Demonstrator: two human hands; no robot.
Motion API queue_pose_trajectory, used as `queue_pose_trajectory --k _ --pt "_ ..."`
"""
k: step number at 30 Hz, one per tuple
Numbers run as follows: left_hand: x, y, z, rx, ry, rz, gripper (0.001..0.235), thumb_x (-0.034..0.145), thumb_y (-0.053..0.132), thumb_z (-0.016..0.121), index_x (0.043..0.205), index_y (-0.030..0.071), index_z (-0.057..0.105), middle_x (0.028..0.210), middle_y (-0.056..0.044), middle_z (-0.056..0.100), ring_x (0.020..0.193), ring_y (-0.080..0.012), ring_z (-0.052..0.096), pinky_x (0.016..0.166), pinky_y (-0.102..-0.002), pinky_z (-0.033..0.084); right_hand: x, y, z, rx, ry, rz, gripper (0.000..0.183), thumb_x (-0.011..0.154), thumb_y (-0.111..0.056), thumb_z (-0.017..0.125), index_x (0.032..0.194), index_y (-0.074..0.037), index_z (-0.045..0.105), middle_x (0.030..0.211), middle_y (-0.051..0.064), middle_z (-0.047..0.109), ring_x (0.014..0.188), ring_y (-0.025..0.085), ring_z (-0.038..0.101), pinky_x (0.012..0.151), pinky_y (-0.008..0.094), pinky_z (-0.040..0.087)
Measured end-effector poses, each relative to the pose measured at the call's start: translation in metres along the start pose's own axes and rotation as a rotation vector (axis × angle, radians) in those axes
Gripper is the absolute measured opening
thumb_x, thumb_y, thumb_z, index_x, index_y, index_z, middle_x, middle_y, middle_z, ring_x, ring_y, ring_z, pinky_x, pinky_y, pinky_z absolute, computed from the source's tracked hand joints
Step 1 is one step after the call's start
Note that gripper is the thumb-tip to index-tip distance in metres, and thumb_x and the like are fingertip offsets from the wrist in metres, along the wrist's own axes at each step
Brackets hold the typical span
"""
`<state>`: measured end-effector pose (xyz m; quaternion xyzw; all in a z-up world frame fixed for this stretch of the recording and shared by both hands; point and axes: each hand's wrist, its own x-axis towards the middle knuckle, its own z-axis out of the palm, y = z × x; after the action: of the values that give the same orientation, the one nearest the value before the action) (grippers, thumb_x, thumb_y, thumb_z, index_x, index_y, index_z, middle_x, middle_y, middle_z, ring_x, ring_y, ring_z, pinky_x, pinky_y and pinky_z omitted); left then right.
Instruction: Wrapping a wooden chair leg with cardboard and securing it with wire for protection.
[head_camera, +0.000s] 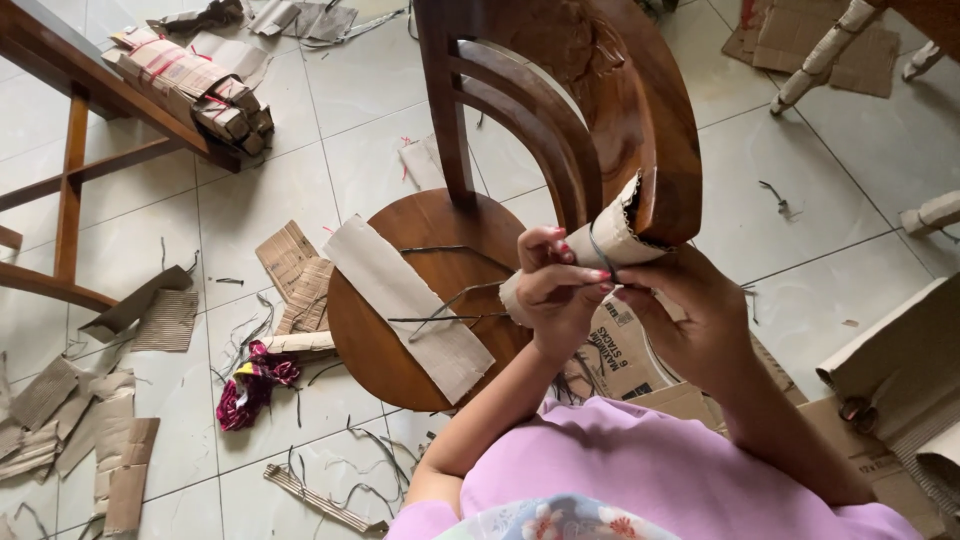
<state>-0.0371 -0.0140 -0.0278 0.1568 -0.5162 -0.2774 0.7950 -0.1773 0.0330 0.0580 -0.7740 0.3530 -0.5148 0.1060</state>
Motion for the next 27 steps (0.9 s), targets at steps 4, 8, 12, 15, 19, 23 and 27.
queue_pose_trajectory --k 4,8,12,15,19,23,27 --pt "0.005 0.001 0.004 -0.175 -0.036 -0.02 0.019 0.09 0.012 0.082 0.084 0.0 0.068 0.107 -0.016 0.057 0.079 -0.017 0.066 0.072 -0.029 0.06 -0.009 0.001 0.006 -0.143 0.062 -0.057 0.011 0.091 0.002 0.076 0.101 -0.002 0.076 0.09 0.007 0.067 0.072 0.021 0.071 0.064 0.032 0.059" --pt "0.012 0.007 0.007 -0.084 -0.036 0.04 0.022 0.094 0.012 0.076 0.081 0.006 0.059 0.089 -0.01 0.062 0.079 -0.0225 0.057 0.072 -0.033 0.048 -0.016 0.016 0.001 -0.215 0.141 -0.143 0.013 0.095 0.011 0.068 0.096 0.0 0.074 0.084 0.011 0.063 0.065 0.022 0.064 0.058 0.033 0.054" --pt "0.01 0.001 0.002 -0.111 -0.042 0.0 0.019 0.096 0.007 0.072 0.084 0.003 0.057 0.088 -0.012 0.062 0.08 -0.0238 0.058 0.07 -0.033 0.047 -0.009 0.025 -0.003 -0.234 0.169 -0.2 0.015 0.096 0.015 0.069 0.089 0.001 0.072 0.08 0.011 0.063 0.063 0.024 0.063 0.055 0.034 0.053" --pt "0.016 0.009 0.001 -0.115 -0.061 0.024 0.018 0.093 0.004 0.073 0.083 0.0 0.059 0.085 -0.014 0.063 0.075 -0.0261 0.06 0.068 -0.036 0.049 -0.013 0.038 0.0 -0.221 0.194 -0.154 0.02 0.096 0.016 0.069 0.084 0.0 0.069 0.08 0.011 0.064 0.062 0.023 0.063 0.056 0.033 0.052" --pt "0.028 0.018 -0.005 0.1 -0.156 0.189 0.02 0.095 0.014 0.075 0.08 0.011 0.061 0.082 -0.005 0.072 0.077 -0.0246 0.067 0.095 -0.042 0.043 -0.02 0.048 0.007 -0.174 0.232 -0.131 0.021 0.096 0.017 0.071 0.083 0.001 0.066 0.08 0.013 0.064 0.063 0.027 0.064 0.056 0.035 0.052" --pt "0.042 0.041 -0.008 0.426 -0.365 0.332 0.015 0.097 0.018 0.071 0.083 0.019 0.064 0.087 0.006 0.076 0.079 -0.0175 0.071 0.097 -0.039 0.041 -0.027 0.055 0.016 -0.161 0.272 -0.146 0.014 0.098 0.007 0.068 0.091 -0.002 0.06 0.087 0.013 0.061 0.076 0.03 0.066 0.067 0.04 0.055" --pt "0.048 0.065 -0.004 0.616 -0.401 0.194 0.006 0.096 0.018 0.073 0.095 0.024 0.072 0.084 0.012 0.075 0.076 -0.0125 0.072 0.092 -0.031 0.047 -0.015 0.035 0.021 -0.135 0.289 -0.178 0.012 0.103 -0.002 0.063 0.092 -0.003 0.058 0.088 0.01 0.058 0.084 0.032 0.063 0.076 0.04 0.053"
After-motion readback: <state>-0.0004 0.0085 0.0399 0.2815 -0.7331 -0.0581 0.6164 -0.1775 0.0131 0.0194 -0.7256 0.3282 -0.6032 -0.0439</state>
